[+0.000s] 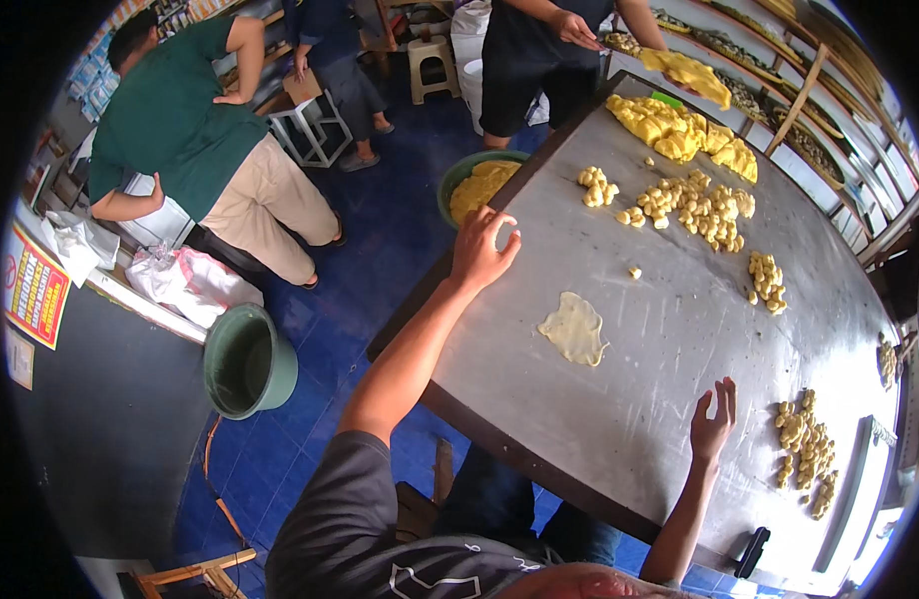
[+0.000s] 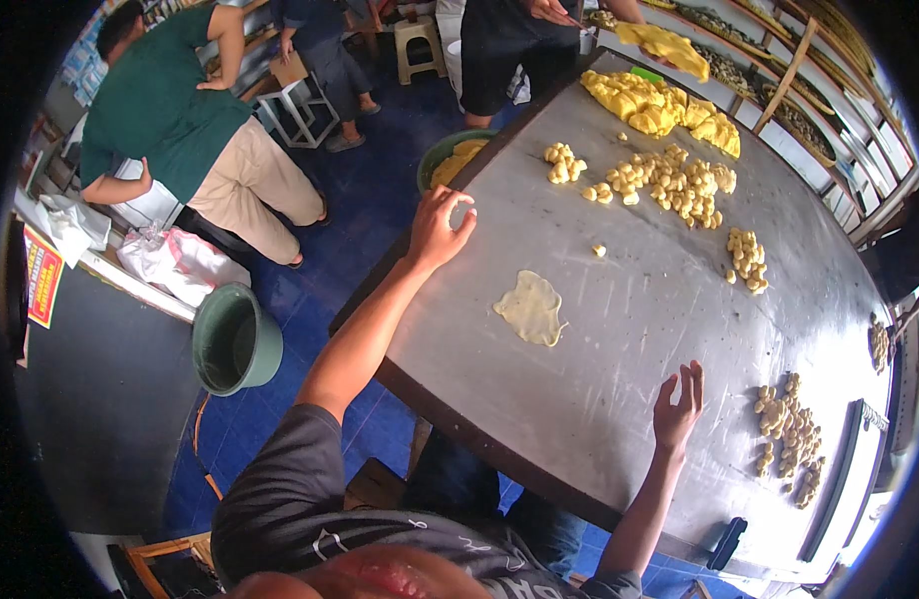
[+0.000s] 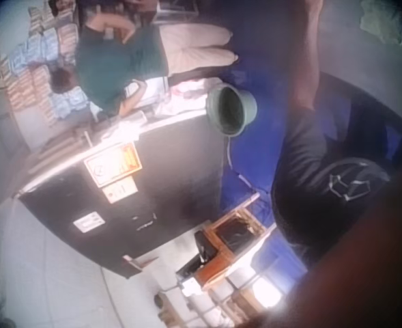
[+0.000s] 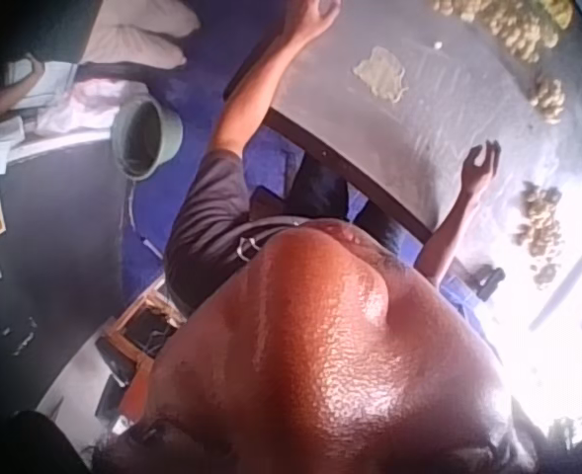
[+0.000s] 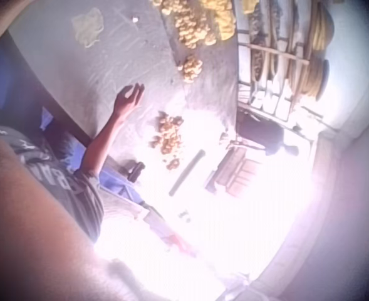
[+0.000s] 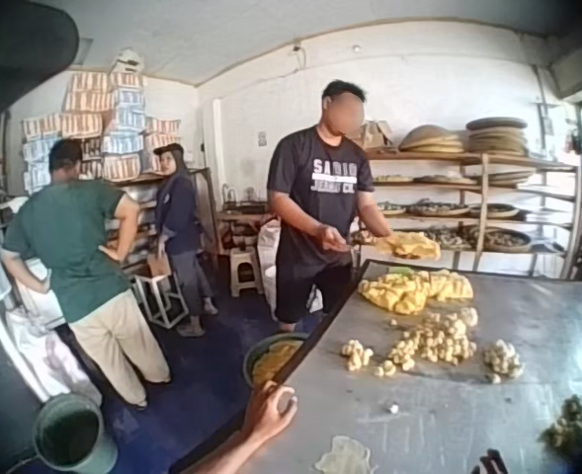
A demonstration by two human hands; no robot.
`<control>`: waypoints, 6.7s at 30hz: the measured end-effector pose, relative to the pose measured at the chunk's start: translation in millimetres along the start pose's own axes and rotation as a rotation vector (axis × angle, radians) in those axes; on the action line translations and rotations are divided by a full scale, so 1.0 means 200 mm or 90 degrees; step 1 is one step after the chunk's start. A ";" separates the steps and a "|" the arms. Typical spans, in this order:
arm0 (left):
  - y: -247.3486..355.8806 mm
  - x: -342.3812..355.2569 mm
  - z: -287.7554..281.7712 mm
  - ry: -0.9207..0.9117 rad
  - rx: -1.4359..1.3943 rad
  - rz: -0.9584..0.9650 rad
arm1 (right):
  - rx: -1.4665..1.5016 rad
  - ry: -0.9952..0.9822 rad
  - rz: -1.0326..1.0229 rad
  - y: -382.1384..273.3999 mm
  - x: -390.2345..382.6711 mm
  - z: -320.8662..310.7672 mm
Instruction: The person rolls out a piece of dough on a metal table, places a scoop of dark filling in the center, and folds the dough edges over the filling to form a small pastry.
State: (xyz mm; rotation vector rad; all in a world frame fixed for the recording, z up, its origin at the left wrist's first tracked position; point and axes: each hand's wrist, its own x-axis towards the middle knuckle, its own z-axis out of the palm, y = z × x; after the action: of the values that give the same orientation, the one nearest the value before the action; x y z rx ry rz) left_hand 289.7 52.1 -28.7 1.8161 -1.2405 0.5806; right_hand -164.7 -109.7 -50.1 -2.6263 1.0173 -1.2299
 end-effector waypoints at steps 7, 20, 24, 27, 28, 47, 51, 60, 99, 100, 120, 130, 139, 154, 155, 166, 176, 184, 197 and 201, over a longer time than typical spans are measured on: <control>0.02 0.01 -0.01 -0.011 0.005 -0.015 | 0.020 -0.017 0.016 0.00 -0.01 0.01; 0.02 0.01 -0.02 -0.005 -0.002 -0.015 | 0.037 -0.058 0.040 0.00 0.00 0.00; 0.03 0.01 -0.03 0.010 -0.010 -0.011 | 0.040 -0.063 0.039 0.00 0.00 0.00; 0.04 0.02 -0.03 0.003 -0.018 -0.025 | 0.038 -0.068 0.043 -0.01 0.00 0.00; 0.04 0.01 -0.03 0.004 -0.024 -0.028 | 0.037 -0.072 0.046 -0.01 0.00 0.00; 0.02 0.01 -0.02 0.006 -0.017 -0.011 | 0.037 -0.083 0.053 -0.02 0.00 0.01; 0.03 0.01 -0.01 0.008 -0.026 -0.012 | 0.045 -0.081 0.045 -0.01 -0.01 0.01; 0.03 0.00 -0.02 0.009 -0.021 -0.015 | 0.052 -0.084 0.040 -0.02 -0.01 0.01; 0.00 0.02 -0.08 0.073 0.117 -0.046 | -0.084 -0.075 -0.015 -0.09 0.04 -0.04; -0.01 -0.01 -0.08 0.066 0.114 -0.054 | -0.079 -0.073 -0.026 -0.11 0.04 -0.02; -0.04 -0.01 -0.03 0.051 0.051 -0.106 | -0.018 -0.104 -0.048 -0.18 0.11 -0.04; -0.06 -0.04 -0.02 0.009 0.070 -0.100 | -0.018 -0.083 -0.097 -0.22 0.13 -0.07; -0.04 -0.01 -0.01 0.013 0.055 -0.104 | -0.007 -0.072 -0.173 0.02 0.27 -0.05; 0.02 0.04 -0.02 -0.026 -0.003 -0.163 | -0.167 -0.288 -0.054 -0.03 1.06 0.06; 0.01 0.05 0.00 -0.002 -0.036 -0.157 | -0.167 -0.285 -0.062 -0.04 1.09 0.07; -0.04 0.03 0.04 -0.003 0.121 -0.051 | 0.085 -0.354 0.063 0.27 1.27 0.34; -0.04 0.02 0.06 -0.012 0.093 -0.053 | 0.140 -0.413 0.154 0.37 1.13 0.45; -0.03 0.04 0.06 -0.040 0.111 -0.077 | 0.126 -0.403 -0.059 -0.11 1.02 0.39; -0.03 0.03 0.05 -0.063 0.119 -0.098 | -0.076 -0.197 0.276 -0.19 -0.54 -0.52; -0.02 0.03 0.04 -0.023 0.091 -0.055 | -0.093 -0.146 0.267 -0.24 -0.78 -0.54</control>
State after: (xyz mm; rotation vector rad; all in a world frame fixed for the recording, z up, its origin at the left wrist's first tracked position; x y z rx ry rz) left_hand 296.2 42.6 -29.5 1.9970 -1.1638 0.6029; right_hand -286.9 42.7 -63.5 -2.3960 1.5535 -0.7718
